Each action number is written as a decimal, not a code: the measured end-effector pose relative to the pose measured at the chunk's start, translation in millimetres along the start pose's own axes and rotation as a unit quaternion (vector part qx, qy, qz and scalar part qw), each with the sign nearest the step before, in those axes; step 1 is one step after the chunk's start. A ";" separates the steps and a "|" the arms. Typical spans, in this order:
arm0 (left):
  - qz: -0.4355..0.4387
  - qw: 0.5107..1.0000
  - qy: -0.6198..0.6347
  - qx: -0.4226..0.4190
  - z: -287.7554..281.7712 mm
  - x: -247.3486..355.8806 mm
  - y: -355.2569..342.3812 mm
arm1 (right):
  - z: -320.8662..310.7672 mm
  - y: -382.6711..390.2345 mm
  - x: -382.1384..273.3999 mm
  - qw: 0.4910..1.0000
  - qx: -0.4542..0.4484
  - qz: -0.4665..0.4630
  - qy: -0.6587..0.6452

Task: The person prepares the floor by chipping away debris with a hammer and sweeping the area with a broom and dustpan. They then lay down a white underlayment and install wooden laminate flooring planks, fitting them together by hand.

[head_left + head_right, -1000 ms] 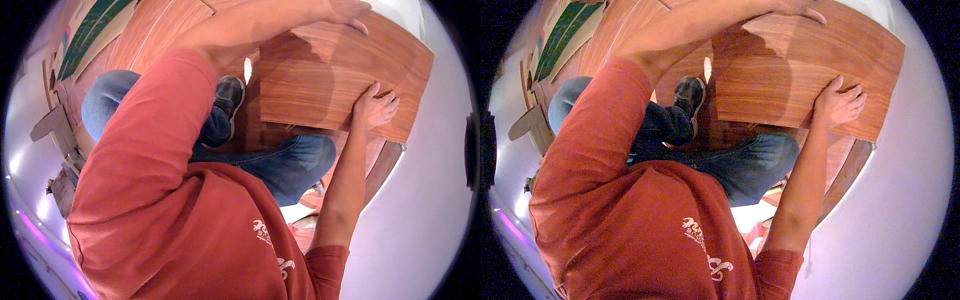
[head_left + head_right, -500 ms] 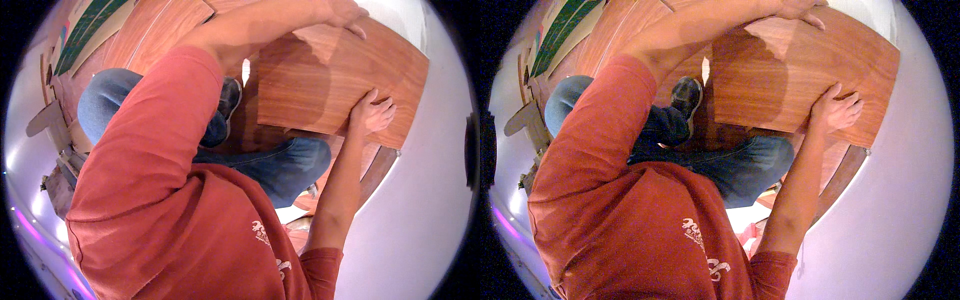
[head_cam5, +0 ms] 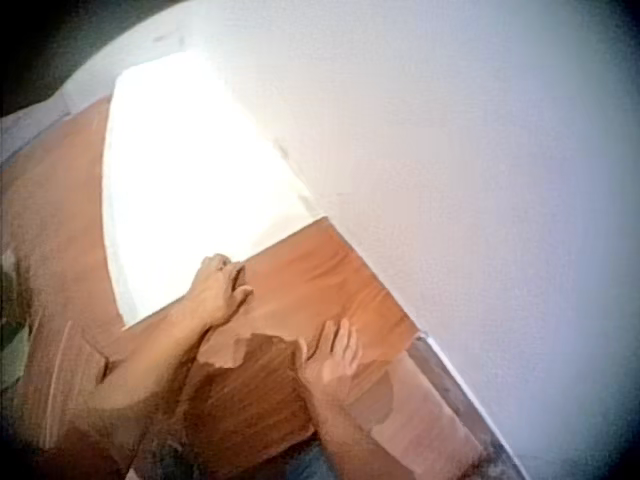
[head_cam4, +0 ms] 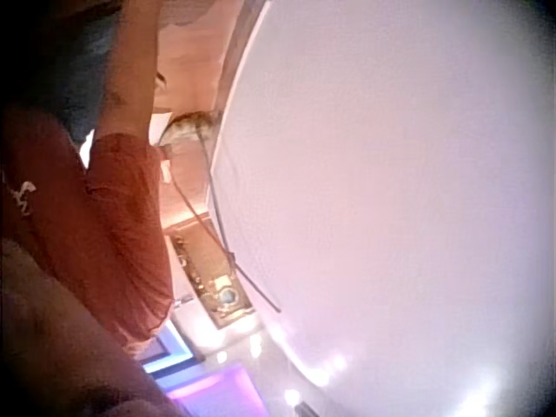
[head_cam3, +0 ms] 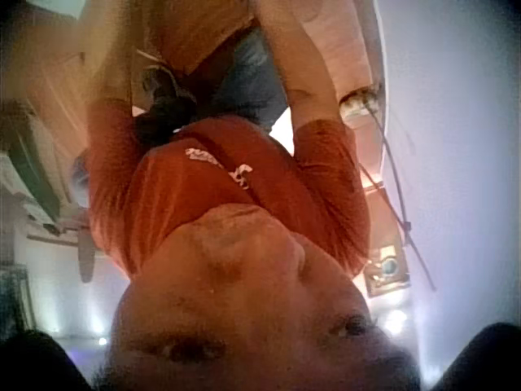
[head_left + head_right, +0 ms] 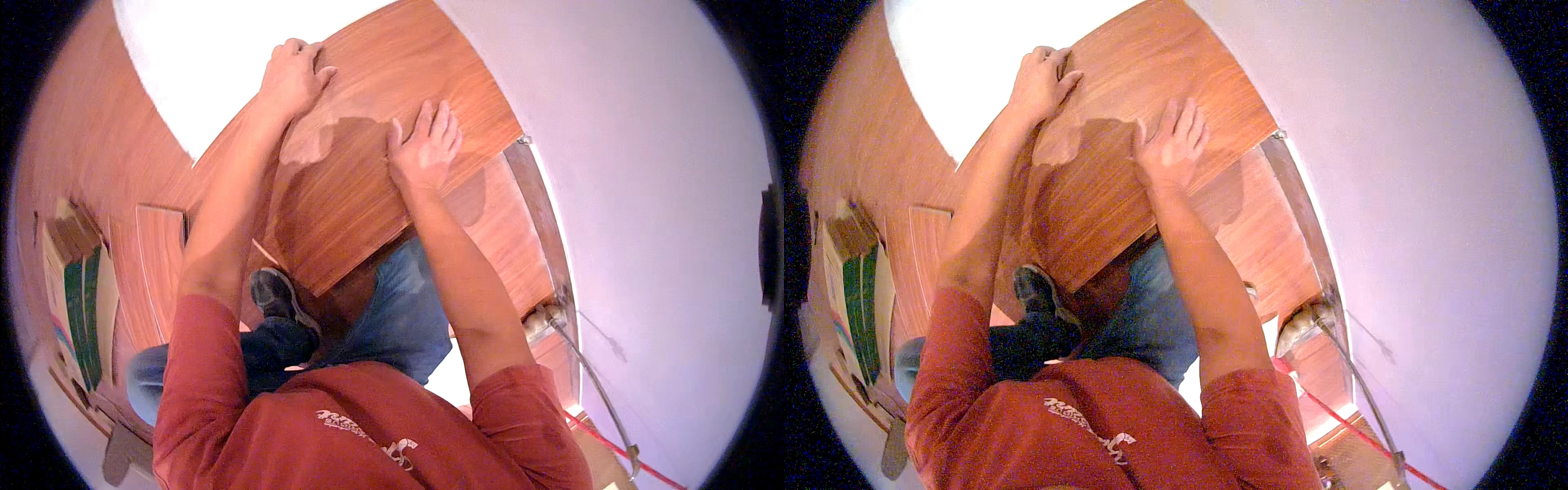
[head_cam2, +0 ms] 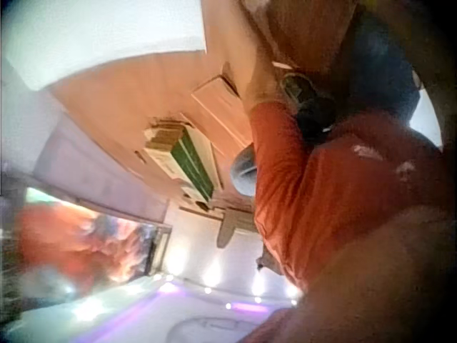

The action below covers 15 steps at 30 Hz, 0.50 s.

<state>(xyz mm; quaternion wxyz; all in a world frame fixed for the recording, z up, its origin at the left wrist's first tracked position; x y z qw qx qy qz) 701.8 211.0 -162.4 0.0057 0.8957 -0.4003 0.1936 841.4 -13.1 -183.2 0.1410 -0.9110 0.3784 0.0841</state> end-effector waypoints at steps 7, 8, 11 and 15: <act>-0.083 0.993 -0.008 -0.087 3.8 24.8 -50.5 | -4.2 0.3 1.3 0.999 0.007 0.006 -0.030; -0.091 0.991 -0.015 -0.098 3.6 29.4 -54.7 | -5.1 0.3 1.9 1.000 0.009 0.005 -0.030; -0.109 0.988 -0.028 -0.106 7.3 32.0 -58.6 | -5.6 1.4 1.1 1.000 0.009 0.001 -0.028; -0.116 0.985 -0.012 -0.129 6.9 26.0 -65.4 | -3.9 1.6 1.1 0.999 -0.033 0.023 -0.020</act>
Point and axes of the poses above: each hand's wrist, its own y-axis away from the middle knuckle, its own z-axis out of the palm, x = y × z, the point moved 4 cm from there along -y, towards the middle knuckle, and after that the axes turned 7 degrees about z, right-handed, at the moved point
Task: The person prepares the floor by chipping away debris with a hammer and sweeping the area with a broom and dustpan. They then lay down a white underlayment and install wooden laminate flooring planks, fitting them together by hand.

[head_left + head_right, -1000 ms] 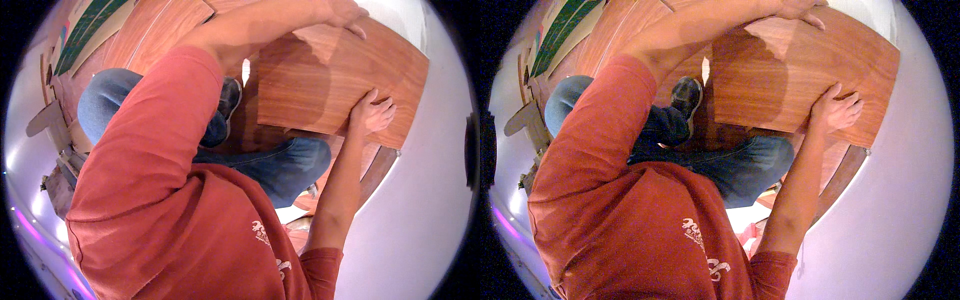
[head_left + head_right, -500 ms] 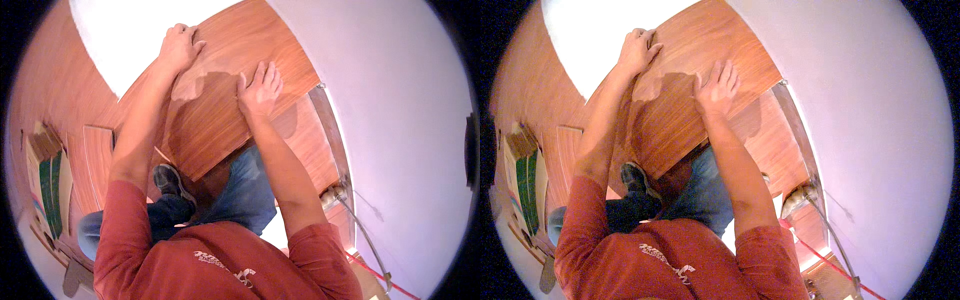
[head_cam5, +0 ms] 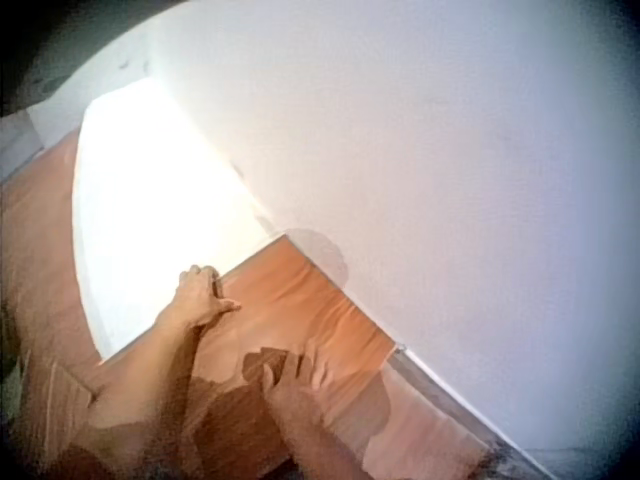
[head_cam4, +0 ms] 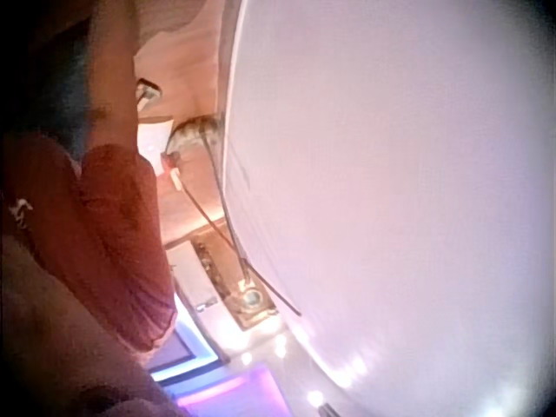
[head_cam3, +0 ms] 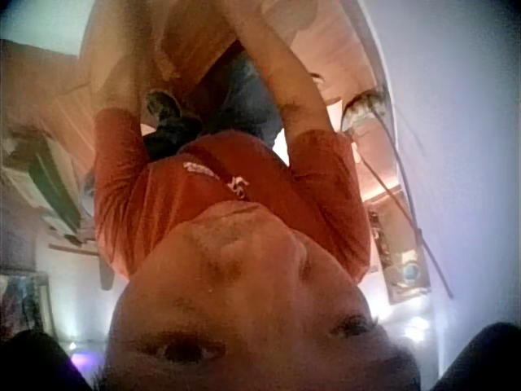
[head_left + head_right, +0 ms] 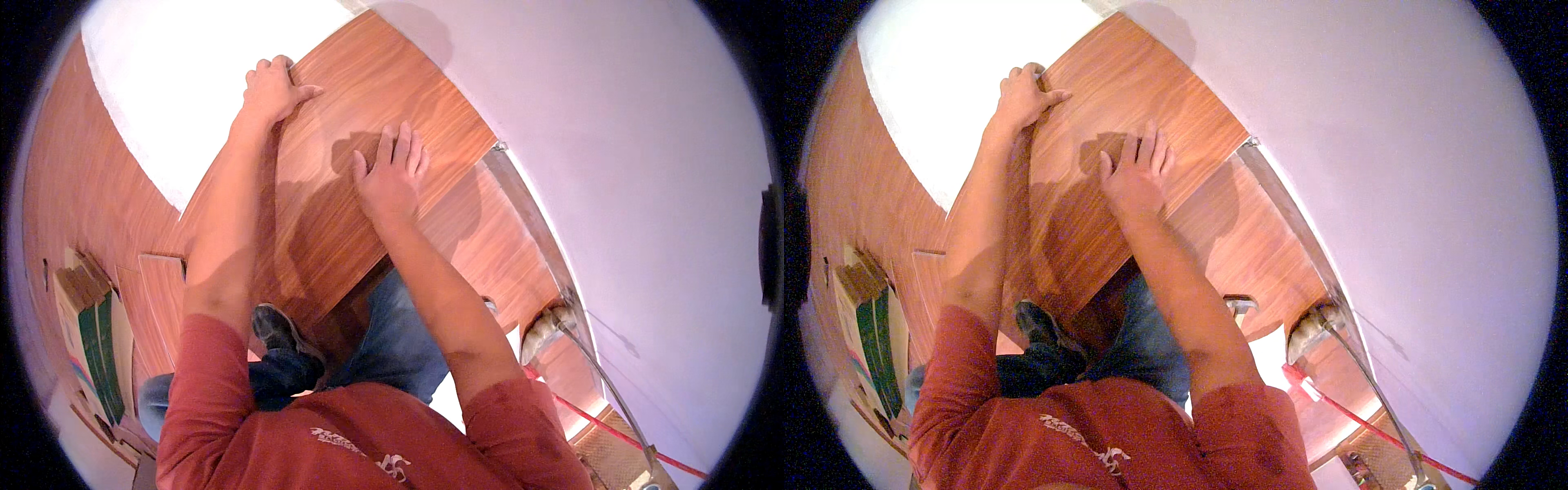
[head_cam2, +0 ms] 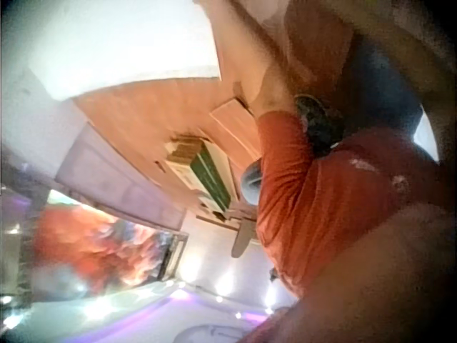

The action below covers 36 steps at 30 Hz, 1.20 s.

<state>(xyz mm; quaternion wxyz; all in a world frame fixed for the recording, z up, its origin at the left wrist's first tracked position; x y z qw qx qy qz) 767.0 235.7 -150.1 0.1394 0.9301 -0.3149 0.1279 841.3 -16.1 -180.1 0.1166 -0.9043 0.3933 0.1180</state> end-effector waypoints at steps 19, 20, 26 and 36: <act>0.037 0.998 -0.046 0.030 11.3 4.4 10.5 | -8.3 -2.5 3.5 0.999 -0.020 -0.001 -0.032; 0.040 0.998 -0.048 0.028 13.1 3.9 12.0 | -9.8 -0.2 4.5 0.999 0.004 -0.005 -0.041; 0.121 0.988 -0.081 0.042 16.1 -21.9 10.7 | -16.9 0.8 6.8 0.995 0.044 -0.013 -0.089; 0.004 0.984 0.180 0.003 16.2 -43.4 11.3 | -4.6 100.9 90.6 0.859 0.061 0.395 -0.319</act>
Point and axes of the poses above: each hand's wrist, its own y-axis away from the middle knuckle, its own z-axis out of the palm, x = y × z, the point moved 4 cm from there along -y, towards the middle knuckle, and after that the axes turned 7 degrees about z, right-handed, at the moved point
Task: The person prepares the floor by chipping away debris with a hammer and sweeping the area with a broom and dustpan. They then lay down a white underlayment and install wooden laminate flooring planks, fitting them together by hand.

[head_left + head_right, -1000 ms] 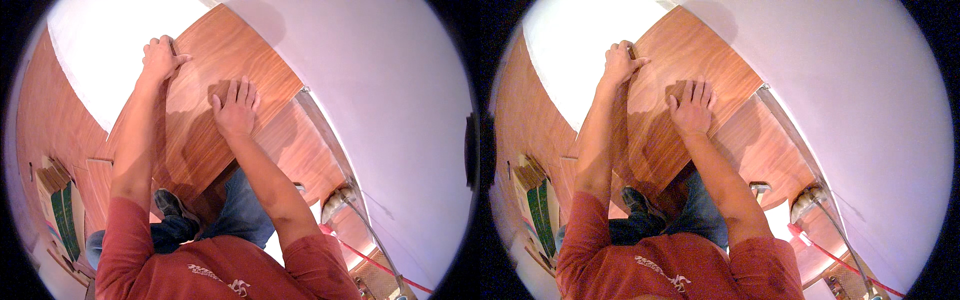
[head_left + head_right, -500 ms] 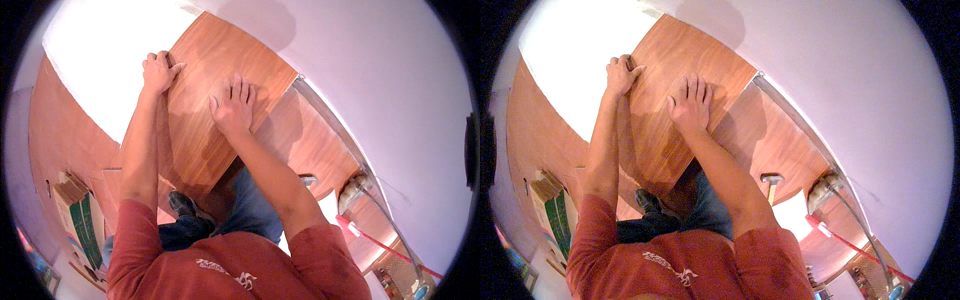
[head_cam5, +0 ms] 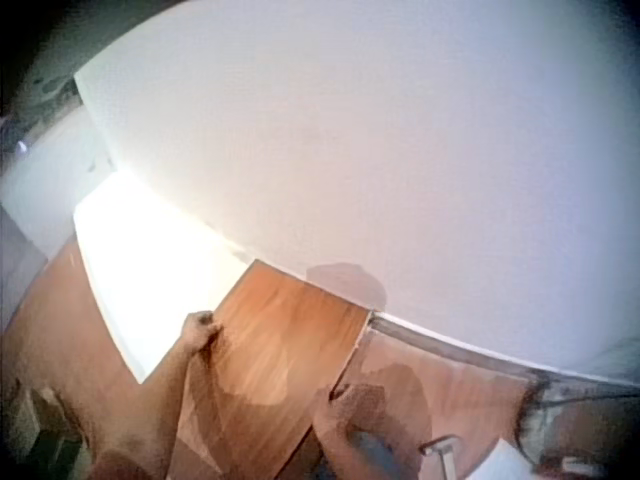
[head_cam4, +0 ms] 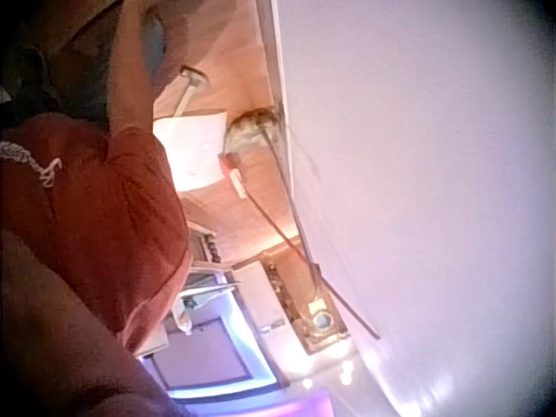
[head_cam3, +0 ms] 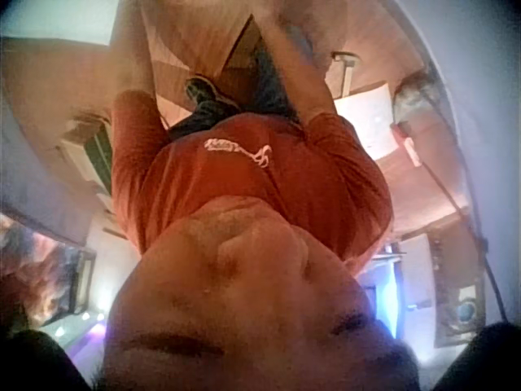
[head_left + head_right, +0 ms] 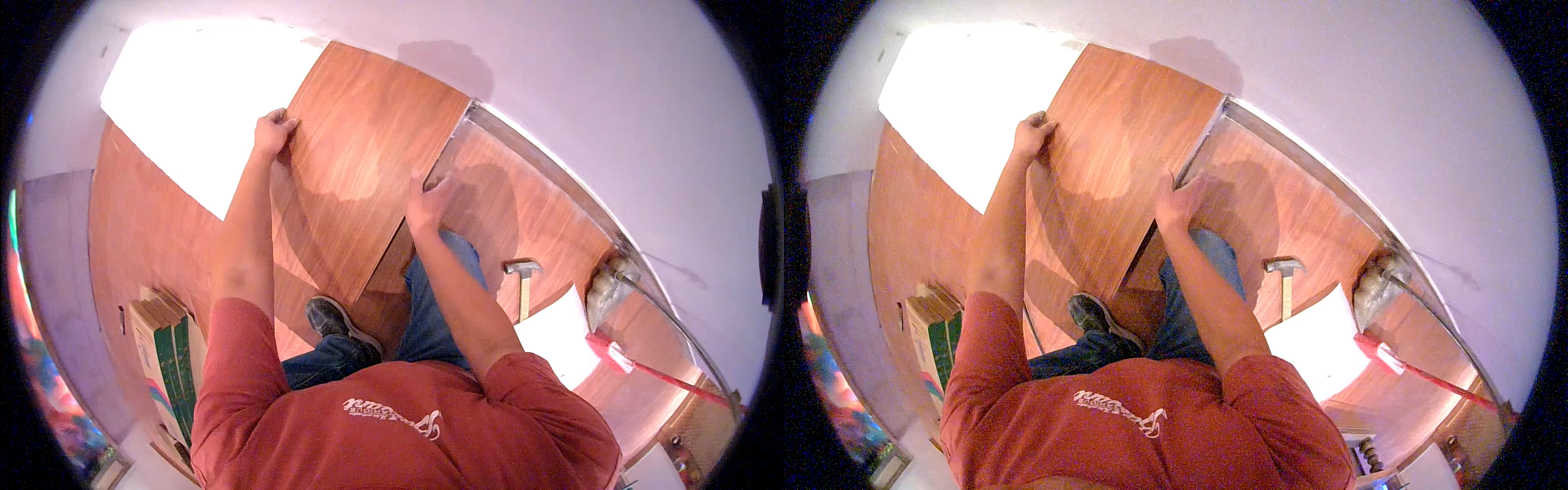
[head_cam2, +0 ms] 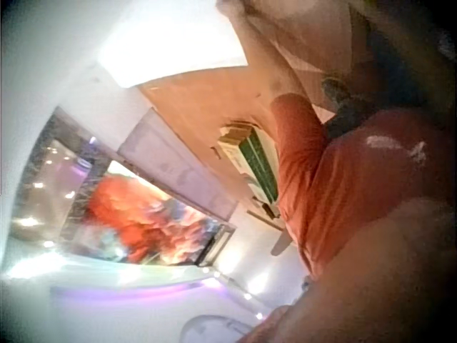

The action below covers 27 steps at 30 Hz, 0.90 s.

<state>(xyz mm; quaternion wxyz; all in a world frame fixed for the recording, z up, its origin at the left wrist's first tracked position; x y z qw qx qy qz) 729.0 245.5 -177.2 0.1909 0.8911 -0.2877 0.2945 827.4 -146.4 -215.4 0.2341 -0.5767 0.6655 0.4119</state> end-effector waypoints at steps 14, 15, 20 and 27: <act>-0.086 0.971 0.219 -0.044 2.0 -20.9 -11.6 | 37.3 24.1 33.7 0.975 -0.119 0.044 -0.180; -0.085 0.972 0.216 -0.042 -1.6 -17.5 -11.4 | 38.3 21.3 28.4 0.974 -0.127 0.034 -0.183; -0.076 0.980 0.177 -0.038 -1.3 -20.1 -13.6 | 31.0 24.5 16.8 0.955 -0.155 0.078 -0.239; -0.024 0.996 0.074 -0.037 -4.8 -20.3 -14.0 | 33.0 19.9 17.4 0.971 -0.147 0.012 -0.187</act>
Point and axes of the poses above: each hand's wrist, its own y-axis away from the middle knuckle, its own z-axis out of the palm, x = y × z, the point moved 4 cm from there along -y, towards the middle knuckle, and after that the axes turned 7 degrees about z, right-handed, at the moved point
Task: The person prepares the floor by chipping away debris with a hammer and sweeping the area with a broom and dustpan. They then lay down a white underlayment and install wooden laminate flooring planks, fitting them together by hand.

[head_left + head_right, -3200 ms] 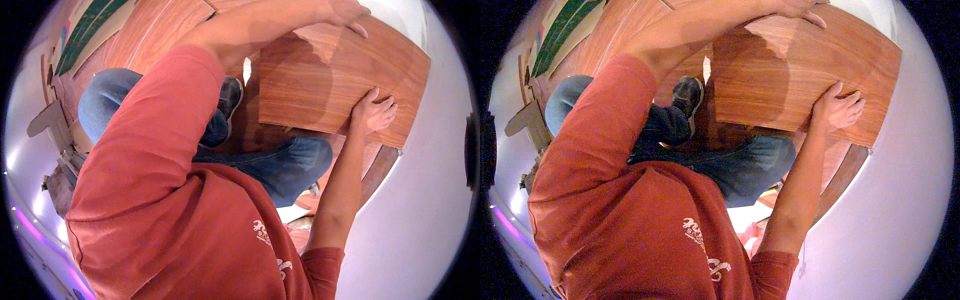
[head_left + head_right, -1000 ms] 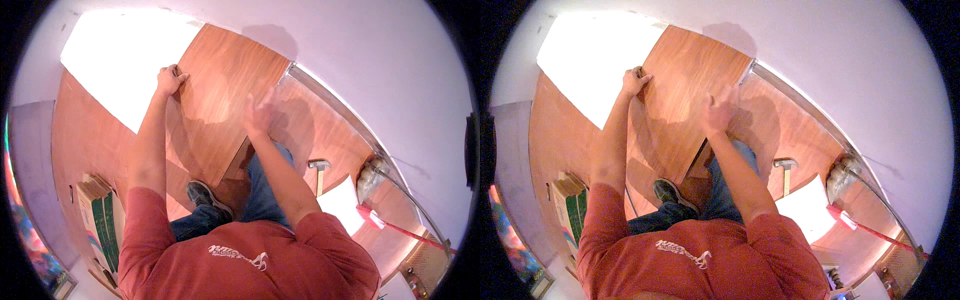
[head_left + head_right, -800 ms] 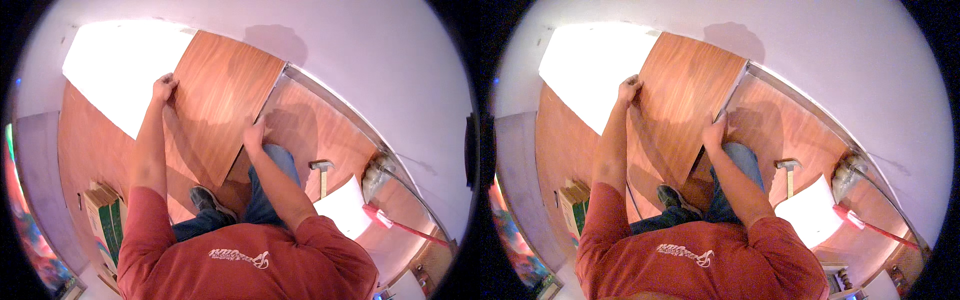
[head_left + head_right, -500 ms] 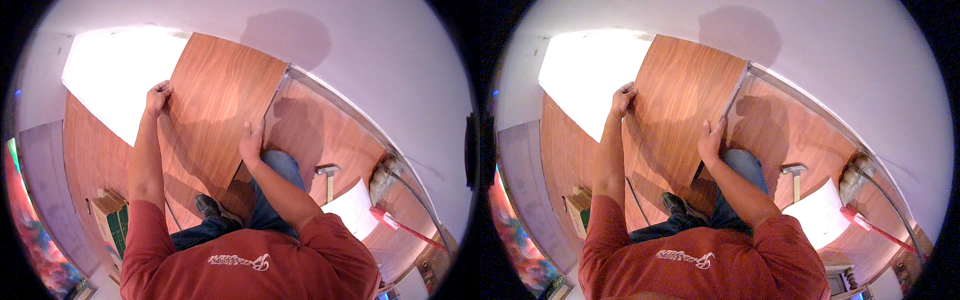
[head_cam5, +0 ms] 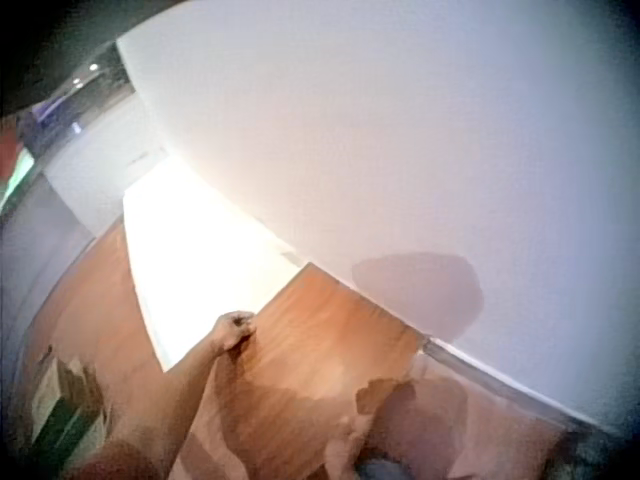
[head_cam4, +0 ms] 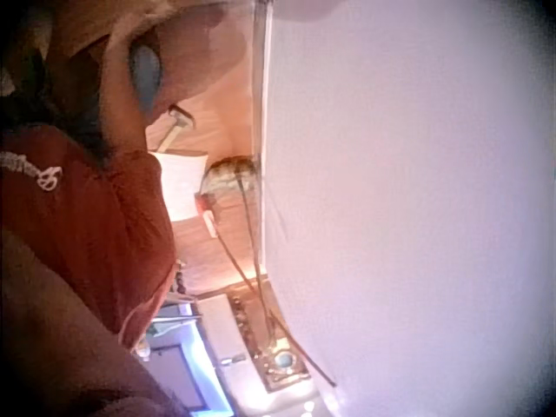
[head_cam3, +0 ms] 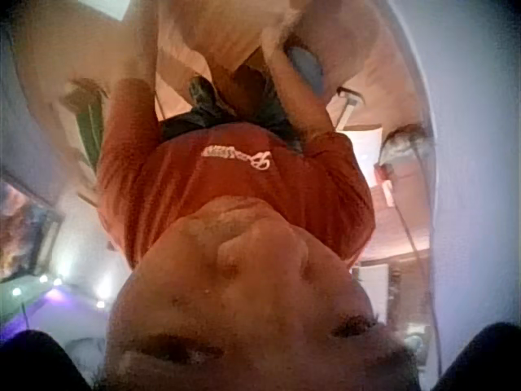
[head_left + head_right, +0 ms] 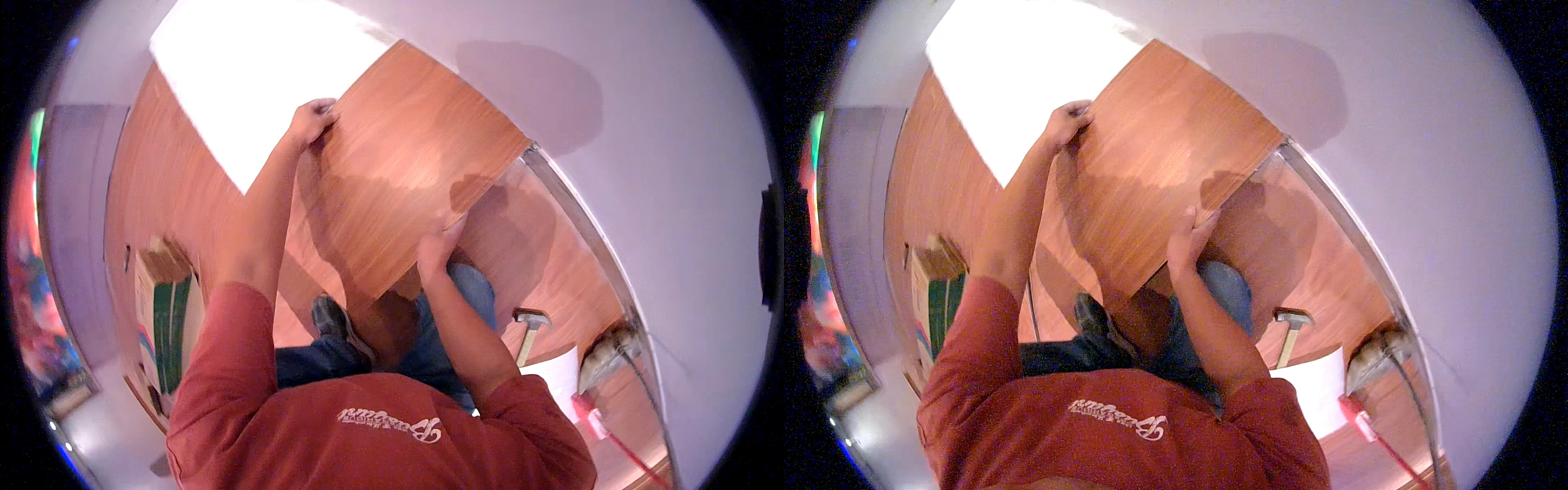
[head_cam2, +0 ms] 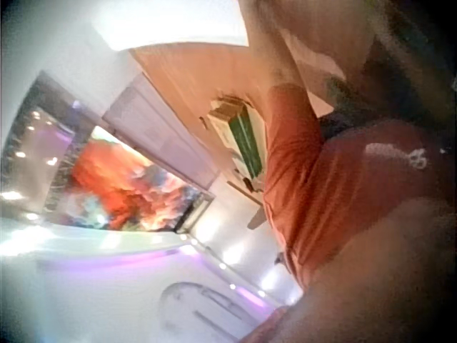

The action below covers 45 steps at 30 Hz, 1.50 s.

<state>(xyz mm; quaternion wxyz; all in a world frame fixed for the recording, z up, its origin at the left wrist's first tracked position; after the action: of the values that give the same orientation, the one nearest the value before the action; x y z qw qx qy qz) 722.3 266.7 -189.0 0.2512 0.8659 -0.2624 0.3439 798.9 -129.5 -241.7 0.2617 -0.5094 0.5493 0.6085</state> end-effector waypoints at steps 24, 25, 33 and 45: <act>-0.343 0.917 0.091 0.183 -7.8 -255.8 653.5 | -12.9 -6.1 31.3 0.989 -0.093 0.095 0.058; -0.356 0.915 0.071 0.177 13.1 -266.8 677.7 | -14.2 -0.6 22.4 0.960 -0.134 0.016 0.247; -0.237 0.946 -0.145 0.166 -15.7 -317.6 654.9 | -58.7 -75.1 38.6 0.885 -0.239 -0.350 0.192; -0.433 0.861 -0.114 0.240 -108.5 -385.6 597.7 | -65.1 73.8 -66.7 0.928 -0.190 -0.202 0.248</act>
<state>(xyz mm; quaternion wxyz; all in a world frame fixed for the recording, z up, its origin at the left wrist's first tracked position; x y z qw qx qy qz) 55.9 2.2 -248.1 0.1279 0.9590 0.2026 0.1514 778.7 -193.5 -143.5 0.1329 -0.7842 0.3562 0.4903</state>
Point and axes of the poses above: each hand's wrist, its own y-axis away from the middle knuckle, its own z-axis out of the palm, x = y × z, the point moved 4 cm from there along -y, towards the middle knuckle, and after that the axes turned 7 degrees about z, right-handed, at the moved point
